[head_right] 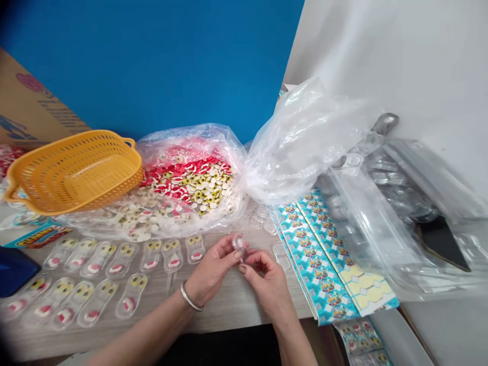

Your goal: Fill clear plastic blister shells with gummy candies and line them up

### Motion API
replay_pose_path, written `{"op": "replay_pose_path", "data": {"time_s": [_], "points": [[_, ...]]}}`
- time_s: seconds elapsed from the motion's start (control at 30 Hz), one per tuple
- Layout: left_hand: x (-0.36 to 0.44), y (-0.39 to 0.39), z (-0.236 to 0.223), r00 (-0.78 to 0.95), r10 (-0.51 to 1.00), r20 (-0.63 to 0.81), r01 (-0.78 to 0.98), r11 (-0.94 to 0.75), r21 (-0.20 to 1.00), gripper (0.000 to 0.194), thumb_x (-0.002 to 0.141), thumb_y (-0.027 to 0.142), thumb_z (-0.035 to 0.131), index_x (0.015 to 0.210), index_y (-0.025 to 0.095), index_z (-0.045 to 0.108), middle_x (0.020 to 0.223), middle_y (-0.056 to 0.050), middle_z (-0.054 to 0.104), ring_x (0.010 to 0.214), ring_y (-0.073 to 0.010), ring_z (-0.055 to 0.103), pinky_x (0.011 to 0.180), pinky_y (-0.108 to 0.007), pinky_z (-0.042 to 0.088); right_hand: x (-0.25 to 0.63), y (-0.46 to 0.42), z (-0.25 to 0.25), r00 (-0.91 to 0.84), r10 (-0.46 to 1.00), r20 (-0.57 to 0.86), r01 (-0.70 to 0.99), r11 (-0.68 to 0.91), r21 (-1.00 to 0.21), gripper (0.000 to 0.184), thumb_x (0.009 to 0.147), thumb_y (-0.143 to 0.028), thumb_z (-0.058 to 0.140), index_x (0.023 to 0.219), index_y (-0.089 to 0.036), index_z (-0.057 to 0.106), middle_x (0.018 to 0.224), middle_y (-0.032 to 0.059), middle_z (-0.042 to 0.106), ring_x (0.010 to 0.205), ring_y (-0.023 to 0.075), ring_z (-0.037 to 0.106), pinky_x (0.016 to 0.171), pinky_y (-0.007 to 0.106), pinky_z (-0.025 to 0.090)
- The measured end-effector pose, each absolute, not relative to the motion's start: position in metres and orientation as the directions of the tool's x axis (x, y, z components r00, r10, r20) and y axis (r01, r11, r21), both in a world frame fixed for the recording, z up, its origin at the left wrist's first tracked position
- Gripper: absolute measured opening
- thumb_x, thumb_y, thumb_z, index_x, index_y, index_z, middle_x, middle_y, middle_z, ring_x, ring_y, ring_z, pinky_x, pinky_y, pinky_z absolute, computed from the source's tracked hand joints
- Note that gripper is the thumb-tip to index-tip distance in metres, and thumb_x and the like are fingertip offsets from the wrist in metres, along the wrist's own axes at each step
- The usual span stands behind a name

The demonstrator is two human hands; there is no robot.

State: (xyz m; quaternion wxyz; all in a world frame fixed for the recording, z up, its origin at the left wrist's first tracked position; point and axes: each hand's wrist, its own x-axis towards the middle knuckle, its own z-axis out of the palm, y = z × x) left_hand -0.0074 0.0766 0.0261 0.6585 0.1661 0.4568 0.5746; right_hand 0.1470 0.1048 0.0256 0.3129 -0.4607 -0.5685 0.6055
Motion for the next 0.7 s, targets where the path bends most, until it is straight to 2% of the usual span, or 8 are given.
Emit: {"op": "replay_pose_path", "data": {"time_s": [0.17, 0.27, 0.37, 0.43, 0.5, 0.53, 0.6, 0.7], "points": [[-0.018, 0.076, 0.021, -0.129, 0.906, -0.403, -0.564, 0.268, 0.781, 0.055, 0.068, 0.034, 0.087, 0.116, 0.017, 0.066, 0.107, -0.009, 0.072, 0.1, -0.0208, 0.066, 0.095, -0.036, 0.047, 0.137, 0.105, 0.026, -0.327, 0.887, -0.327, 0.067, -0.324, -0.944, 0.035, 0.074, -0.052, 0.08, 0.072, -0.02, 0.067, 0.106, 0.0091, 0.071, 0.096, 0.0243, 0.065, 0.088, 0.037, 0.049], [-0.022, 0.076, 0.023, -0.189, 0.895, -0.404, -0.538, 0.249, 0.805, 0.057, 0.066, 0.034, 0.089, 0.116, 0.018, 0.065, 0.107, -0.009, 0.072, 0.1, -0.0212, 0.067, 0.095, -0.036, 0.048, 0.139, 0.109, 0.02, -0.267, 0.908, -0.323, 0.162, -0.288, -0.944, 0.039, 0.075, -0.056, 0.077, 0.071, -0.019, 0.066, 0.104, 0.0104, 0.072, 0.092, 0.0251, 0.066, 0.084, 0.038, 0.051], [-0.03, 0.073, 0.032, -0.282, 0.863, -0.419, -0.546, 0.215, 0.81, 0.053, 0.067, 0.034, 0.088, 0.113, 0.019, 0.065, 0.104, -0.008, 0.071, 0.096, -0.0204, 0.068, 0.091, -0.034, 0.05, 0.145, 0.113, 0.013, -0.213, 0.961, -0.176, 0.437, -0.068, -0.897, 0.04, 0.079, -0.059, 0.07, 0.075, -0.019, 0.067, 0.105, 0.0131, 0.07, 0.091, 0.0278, 0.066, 0.081, 0.041, 0.052], [-0.04, 0.072, 0.04, -0.316, 0.845, -0.431, -0.583, 0.186, 0.791, 0.048, 0.071, 0.036, 0.085, 0.112, 0.018, 0.066, 0.101, -0.007, 0.071, 0.093, -0.0195, 0.068, 0.086, -0.033, 0.051, 0.145, 0.118, 0.013, -0.193, 0.981, 0.007, 0.652, 0.133, -0.746, 0.04, 0.083, -0.059, 0.067, 0.088, -0.019, 0.07, 0.117, 0.0161, 0.067, 0.099, 0.0314, 0.065, 0.086, 0.045, 0.051], [-0.054, 0.074, 0.048, -0.341, 0.823, -0.455, -0.651, 0.142, 0.745, 0.047, 0.076, 0.038, 0.081, 0.115, 0.018, 0.065, 0.102, -0.007, 0.07, 0.09, -0.0186, 0.069, 0.084, -0.032, 0.053, 0.136, 0.127, 0.021, -0.233, 0.951, 0.203, 0.769, 0.308, -0.56, 0.038, 0.09, -0.054, 0.061, 0.101, -0.019, 0.071, 0.126, 0.0166, 0.064, 0.108, 0.0326, 0.062, 0.092, 0.047, 0.049], [-0.062, 0.076, 0.051, -0.358, 0.808, -0.467, -0.687, 0.111, 0.718, 0.046, 0.078, 0.038, 0.079, 0.116, 0.018, 0.065, 0.104, -0.008, 0.071, 0.089, -0.0182, 0.069, 0.083, -0.031, 0.053, 0.127, 0.134, 0.027, -0.283, 0.919, 0.276, 0.776, 0.388, -0.497, 0.034, 0.093, -0.05, 0.058, 0.104, -0.02, 0.07, 0.125, 0.0157, 0.064, 0.11, 0.0315, 0.062, 0.094, 0.046, 0.048], [-0.078, 0.082, 0.055, -0.395, 0.779, -0.487, -0.741, 0.044, 0.67, 0.044, 0.083, 0.039, 0.074, 0.12, 0.018, 0.062, 0.107, -0.009, 0.071, 0.086, -0.0178, 0.07, 0.082, -0.031, 0.055, 0.099, 0.152, 0.04, -0.422, 0.838, 0.347, 0.712, 0.543, -0.444, 0.026, 0.099, -0.038, 0.052, 0.104, -0.02, 0.07, 0.114, 0.0122, 0.069, 0.106, 0.0268, 0.063, 0.094, 0.041, 0.048], [-0.1, 0.094, 0.056, -0.423, 0.744, -0.518, -0.775, -0.001, 0.631, 0.036, 0.089, 0.035, 0.066, 0.121, 0.018, 0.06, 0.11, -0.01, 0.071, 0.085, -0.0189, 0.071, 0.078, -0.033, 0.057, 0.046, 0.186, 0.056, -0.595, 0.754, 0.278, 0.63, 0.652, -0.422, 0.021, 0.099, -0.023, 0.049, 0.106, -0.02, 0.069, 0.102, 0.0091, 0.072, 0.098, 0.0238, 0.063, 0.088, 0.035, 0.048]]}}
